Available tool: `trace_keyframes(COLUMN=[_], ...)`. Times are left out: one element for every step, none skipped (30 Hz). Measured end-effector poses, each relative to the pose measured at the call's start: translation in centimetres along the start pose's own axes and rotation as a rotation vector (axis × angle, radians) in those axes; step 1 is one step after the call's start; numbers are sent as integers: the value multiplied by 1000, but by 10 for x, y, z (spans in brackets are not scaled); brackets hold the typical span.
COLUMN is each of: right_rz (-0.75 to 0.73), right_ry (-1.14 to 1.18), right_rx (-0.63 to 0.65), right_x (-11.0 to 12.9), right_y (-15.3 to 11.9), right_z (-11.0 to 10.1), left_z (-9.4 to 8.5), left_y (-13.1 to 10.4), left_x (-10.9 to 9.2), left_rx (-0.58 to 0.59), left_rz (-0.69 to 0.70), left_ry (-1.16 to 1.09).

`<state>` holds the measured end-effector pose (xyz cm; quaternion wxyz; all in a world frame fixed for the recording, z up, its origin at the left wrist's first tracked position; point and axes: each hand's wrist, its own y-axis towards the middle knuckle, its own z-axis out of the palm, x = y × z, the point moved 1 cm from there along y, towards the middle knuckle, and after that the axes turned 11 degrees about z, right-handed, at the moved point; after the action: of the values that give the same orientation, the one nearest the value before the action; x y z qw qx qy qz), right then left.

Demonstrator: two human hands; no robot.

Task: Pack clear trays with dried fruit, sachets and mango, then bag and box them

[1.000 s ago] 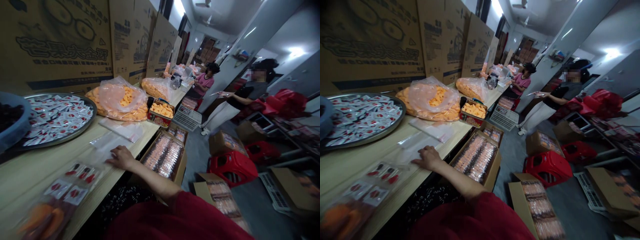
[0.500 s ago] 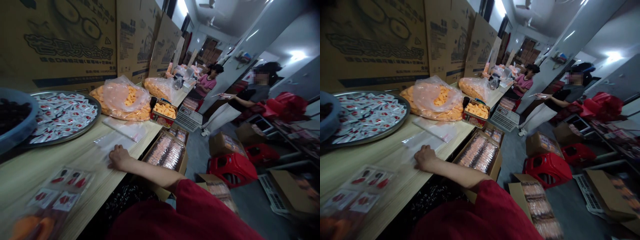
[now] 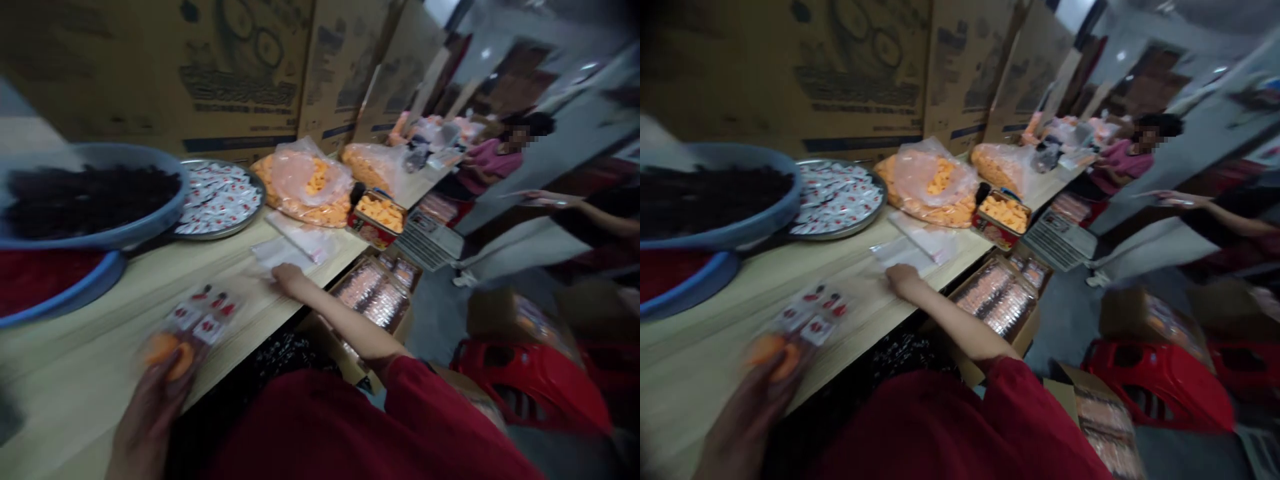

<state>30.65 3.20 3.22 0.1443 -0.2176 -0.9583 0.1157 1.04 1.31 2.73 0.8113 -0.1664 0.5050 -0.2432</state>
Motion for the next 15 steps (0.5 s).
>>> trace_keyframes(right_rz=[4,8,13,18,24,27,27,24,16,6,-4,-14,-24,-33,-40], right_ry=[31,63,95,129,168,210,256,305,355,405,454,499,542,579,612], right_rx=[-5,-13,-21,-31,-40,-43,-38,-23,2,34,68,103,134,159,177], right_x=[-2,-4,-7,-11,-15,-19,-23,-27,-30,-33,-36,-38,-40,-42,-44], right_y=[2,4,6,8,10,11,12,14,15,17,19,20,22,23,24], right_z=[4,9,13,18,21,24,27,29,31,33,35,36,37,38,39], left_z=[-4,-8,-11,-13,-15,-15,-15,-14,-13,-12,-10,-8,-6,-4,-3], left_y=[5,10,13,15,16,16,16,15,15,15,16,17,18,19,20], left_x=[6,10,13,16,18,19,20,21,22,22,23,23,23,23,23], left_rx=[-60,-101,-122,-123,-124,-128,-130,-129,-121,-113,-111,-115,-121,-124,-122], left_rz=[32,61,85,98,109,116,118,121,125,126,127,126,123,120,116], left_ry=[-52,-108,-159,-196,-215,-229,-240,-249,-258,-267,-276,-287,-296,-304,-306])
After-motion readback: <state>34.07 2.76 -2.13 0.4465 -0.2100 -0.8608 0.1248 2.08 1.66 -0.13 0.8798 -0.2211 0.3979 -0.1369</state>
